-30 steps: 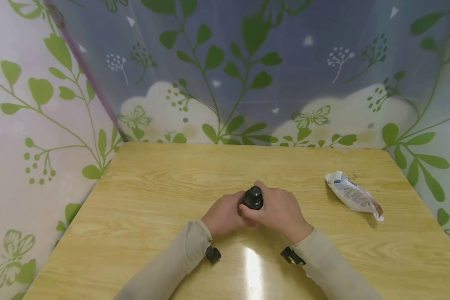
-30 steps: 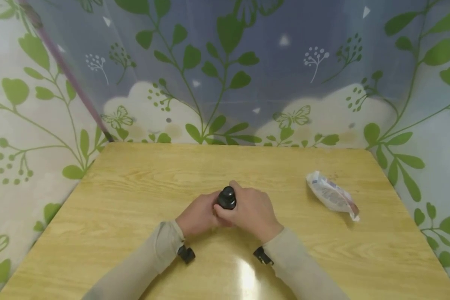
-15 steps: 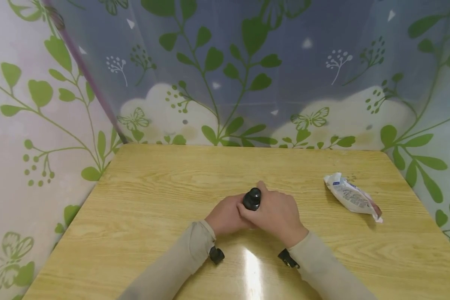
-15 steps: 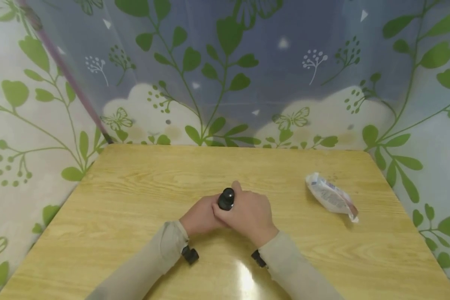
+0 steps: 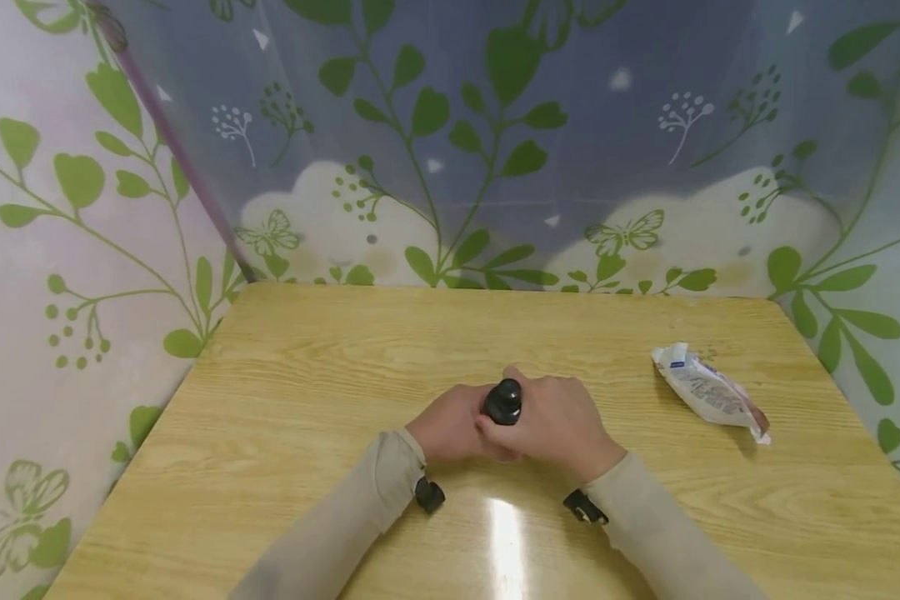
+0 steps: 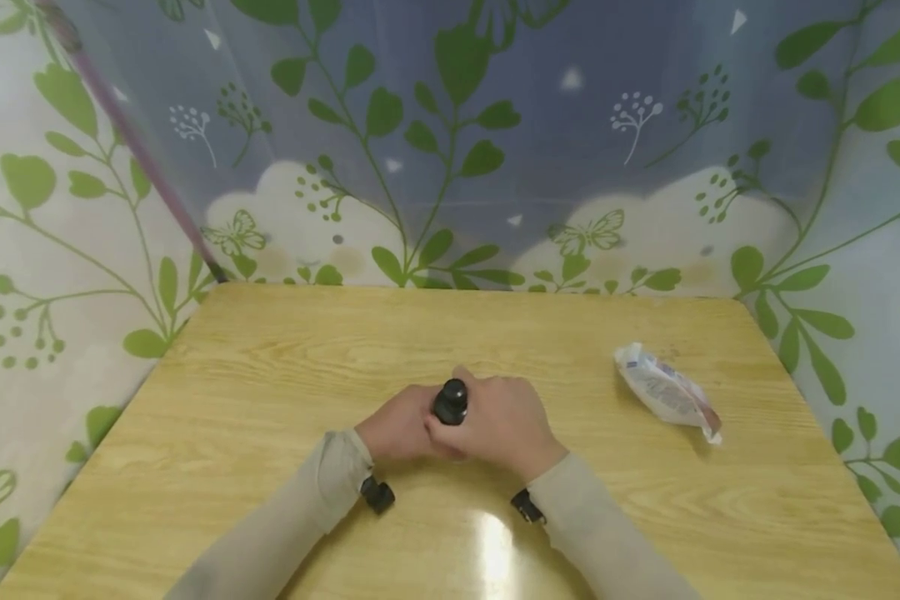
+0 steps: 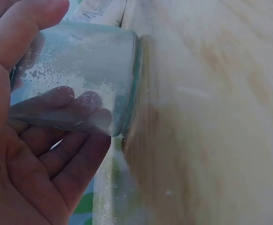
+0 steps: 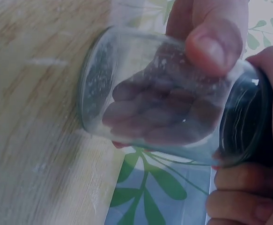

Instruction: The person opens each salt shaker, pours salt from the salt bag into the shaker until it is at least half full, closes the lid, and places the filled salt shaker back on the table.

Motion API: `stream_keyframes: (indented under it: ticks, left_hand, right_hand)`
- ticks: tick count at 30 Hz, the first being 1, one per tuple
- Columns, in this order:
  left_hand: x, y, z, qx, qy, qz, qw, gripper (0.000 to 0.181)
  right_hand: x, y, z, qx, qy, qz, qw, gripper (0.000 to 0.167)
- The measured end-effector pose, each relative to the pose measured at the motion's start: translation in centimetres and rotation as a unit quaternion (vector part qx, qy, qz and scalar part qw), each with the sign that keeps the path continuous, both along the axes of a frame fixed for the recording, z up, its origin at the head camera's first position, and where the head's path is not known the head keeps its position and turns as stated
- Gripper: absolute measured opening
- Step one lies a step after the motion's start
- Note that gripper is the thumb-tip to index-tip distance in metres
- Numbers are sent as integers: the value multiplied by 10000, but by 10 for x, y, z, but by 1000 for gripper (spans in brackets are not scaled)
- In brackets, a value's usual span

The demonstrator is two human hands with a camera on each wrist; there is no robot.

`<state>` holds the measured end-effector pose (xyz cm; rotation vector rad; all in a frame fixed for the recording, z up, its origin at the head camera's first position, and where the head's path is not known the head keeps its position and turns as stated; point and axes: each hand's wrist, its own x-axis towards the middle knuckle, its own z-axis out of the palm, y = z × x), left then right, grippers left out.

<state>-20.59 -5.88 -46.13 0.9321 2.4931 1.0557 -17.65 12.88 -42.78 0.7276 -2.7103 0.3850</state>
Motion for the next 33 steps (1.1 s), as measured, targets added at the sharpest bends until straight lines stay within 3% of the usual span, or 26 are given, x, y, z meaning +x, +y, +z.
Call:
stream_keyframes:
  ticks: [7, 13, 20, 26, 33]
  left_hand:
    - [-3, -5, 2, 93, -195, -315, 9993, 63]
    - [-5, -10, 2, 224, -528, -598, 9966, 58]
    - [-1, -13, 3, 141, -575, -246, 9979, 71]
    - [4, -18, 9, 423, -542, 58, 9976, 79]
    - [6, -22, 19, 510, -432, 115, 9977, 66]
  right_hand:
    - [-4, 6, 1, -207, -157, 586, 9979, 44]
    - [-4, 15, 9, -420, -1098, 887, 9891, 50]
    - [1, 23, 26, -426, -1920, 550, 9789, 87]
    - [4, 23, 29, -543, -1695, 487, 9828, 91]
    - [5, 20, 30, -442, -1245, 691, 9888, 64]
